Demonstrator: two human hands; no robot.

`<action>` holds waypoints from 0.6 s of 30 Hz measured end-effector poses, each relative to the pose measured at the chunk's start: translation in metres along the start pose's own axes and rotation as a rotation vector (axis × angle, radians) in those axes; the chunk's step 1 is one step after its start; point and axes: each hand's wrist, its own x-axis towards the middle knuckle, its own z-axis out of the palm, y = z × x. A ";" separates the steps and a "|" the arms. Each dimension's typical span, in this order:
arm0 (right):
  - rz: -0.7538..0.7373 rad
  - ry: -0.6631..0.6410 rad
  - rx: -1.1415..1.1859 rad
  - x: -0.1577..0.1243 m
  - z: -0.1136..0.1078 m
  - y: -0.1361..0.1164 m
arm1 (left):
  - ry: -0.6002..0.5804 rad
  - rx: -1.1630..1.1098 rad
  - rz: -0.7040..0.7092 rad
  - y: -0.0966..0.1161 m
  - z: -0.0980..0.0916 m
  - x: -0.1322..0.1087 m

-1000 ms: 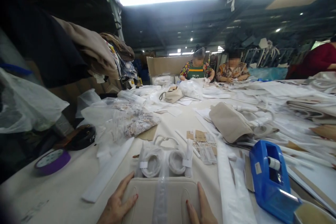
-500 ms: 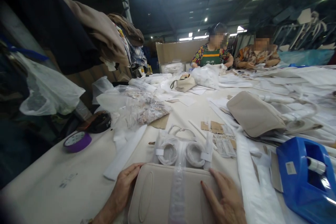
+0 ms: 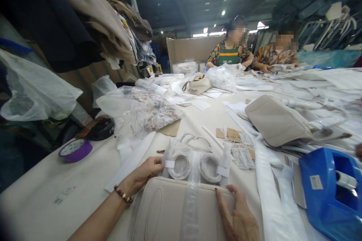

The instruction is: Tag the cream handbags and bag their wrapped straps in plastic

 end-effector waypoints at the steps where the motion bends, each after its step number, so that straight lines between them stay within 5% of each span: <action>1: 0.000 0.004 0.008 -0.001 0.000 -0.002 | -0.009 0.010 0.004 0.001 0.002 0.002; 8: 0.105 0.009 0.075 0.002 0.002 -0.008 | 0.015 0.089 0.062 0.005 0.008 0.012; 18: 0.163 0.009 0.157 -0.006 -0.012 -0.011 | 0.108 0.091 -0.076 0.001 0.014 0.019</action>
